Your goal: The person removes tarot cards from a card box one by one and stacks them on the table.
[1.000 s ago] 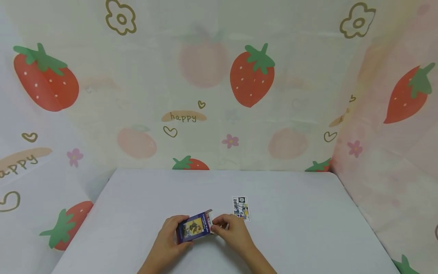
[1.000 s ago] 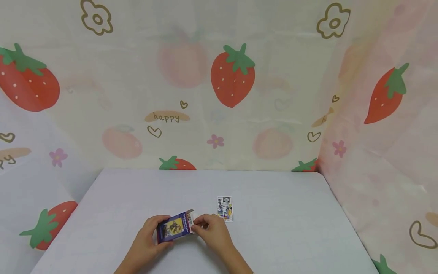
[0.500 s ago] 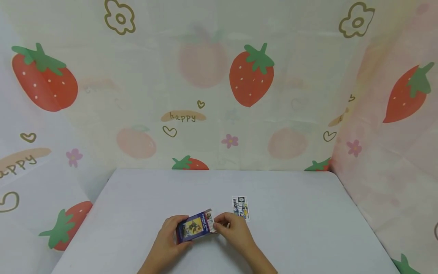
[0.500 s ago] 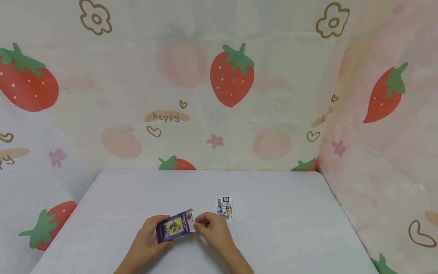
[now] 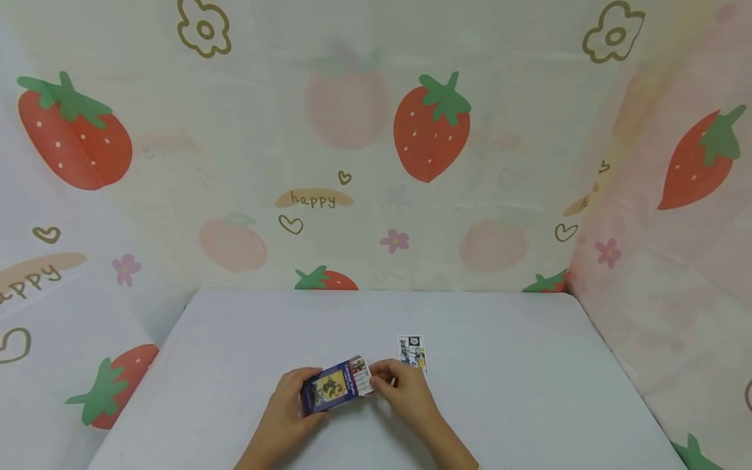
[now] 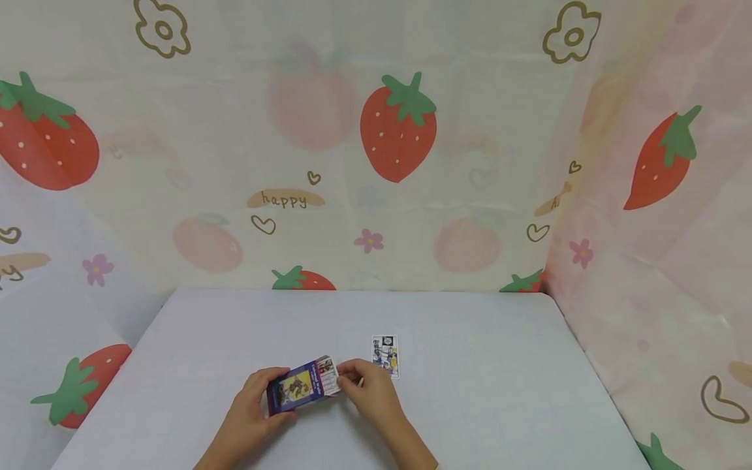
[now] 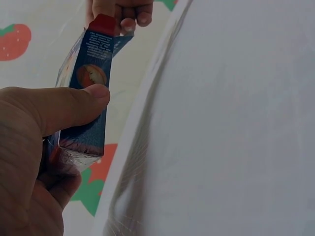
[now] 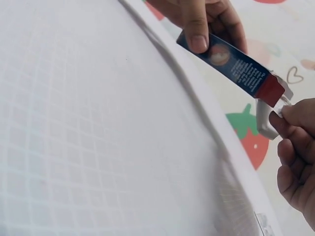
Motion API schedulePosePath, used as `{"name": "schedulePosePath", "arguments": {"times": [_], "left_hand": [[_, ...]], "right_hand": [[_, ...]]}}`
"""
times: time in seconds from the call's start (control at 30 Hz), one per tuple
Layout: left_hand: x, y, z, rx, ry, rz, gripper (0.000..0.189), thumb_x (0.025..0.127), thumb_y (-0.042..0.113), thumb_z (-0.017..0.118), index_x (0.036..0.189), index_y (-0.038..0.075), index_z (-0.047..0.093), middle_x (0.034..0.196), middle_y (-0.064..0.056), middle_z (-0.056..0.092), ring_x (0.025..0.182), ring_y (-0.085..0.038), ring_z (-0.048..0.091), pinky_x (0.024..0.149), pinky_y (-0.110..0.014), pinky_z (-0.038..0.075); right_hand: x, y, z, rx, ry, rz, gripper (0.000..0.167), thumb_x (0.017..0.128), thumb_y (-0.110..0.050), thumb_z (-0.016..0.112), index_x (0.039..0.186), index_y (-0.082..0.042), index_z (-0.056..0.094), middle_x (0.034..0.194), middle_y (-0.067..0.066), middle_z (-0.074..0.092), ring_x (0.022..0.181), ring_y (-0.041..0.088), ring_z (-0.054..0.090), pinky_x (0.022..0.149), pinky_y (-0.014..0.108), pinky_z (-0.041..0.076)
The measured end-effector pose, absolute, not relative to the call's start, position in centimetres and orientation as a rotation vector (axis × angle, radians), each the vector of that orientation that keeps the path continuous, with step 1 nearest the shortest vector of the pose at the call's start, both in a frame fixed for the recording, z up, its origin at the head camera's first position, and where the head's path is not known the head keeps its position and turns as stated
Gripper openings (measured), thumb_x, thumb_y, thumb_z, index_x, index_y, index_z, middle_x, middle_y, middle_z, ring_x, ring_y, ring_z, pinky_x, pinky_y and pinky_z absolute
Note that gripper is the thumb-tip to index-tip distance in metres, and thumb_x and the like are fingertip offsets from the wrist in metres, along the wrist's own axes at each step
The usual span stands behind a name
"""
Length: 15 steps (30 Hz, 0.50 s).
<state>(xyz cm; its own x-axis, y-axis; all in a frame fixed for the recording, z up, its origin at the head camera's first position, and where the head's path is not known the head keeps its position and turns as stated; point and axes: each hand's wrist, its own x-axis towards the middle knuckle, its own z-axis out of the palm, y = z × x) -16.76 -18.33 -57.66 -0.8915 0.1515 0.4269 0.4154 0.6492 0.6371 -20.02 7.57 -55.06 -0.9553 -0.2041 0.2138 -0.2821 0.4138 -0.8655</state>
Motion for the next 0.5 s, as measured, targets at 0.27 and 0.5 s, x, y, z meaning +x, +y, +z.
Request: {"name": "schedulePosePath", "arguments": {"times": [0.27, 0.5], "left_hand": [[-16.65, -18.28, -57.40, -0.406, -2.570, -1.131, 0.083, 0.061, 0.010, 0.098, 0.135, 0.015, 0.060, 0.132, 0.003, 0.062, 0.125, -0.020, 0.056, 0.106, -0.052, 0.048], [-16.65, -18.42, -57.28, -0.382, -2.611, -1.140, 0.080, 0.065, 0.014, 0.097, 0.135, 0.014, 0.059, 0.134, 0.001, 0.062, 0.127, -0.020, 0.055, 0.109, -0.051, 0.048]], "right_hand": [[-20.05, 8.06, -54.80, 0.460, -2.515, 1.573, 0.015, 0.088, -0.010, 0.077, 0.103, -0.012, 0.077, 0.079, -0.007, 0.069, 0.068, 0.002, 0.054, 0.060, 0.018, 0.048], [-20.35, 8.39, -54.86, 0.470, -2.501, 1.549, 0.015, 0.088, -0.010, 0.077, 0.102, -0.015, 0.077, 0.079, -0.009, 0.067, 0.070, 0.003, 0.056, 0.061, 0.018, 0.049]]}}
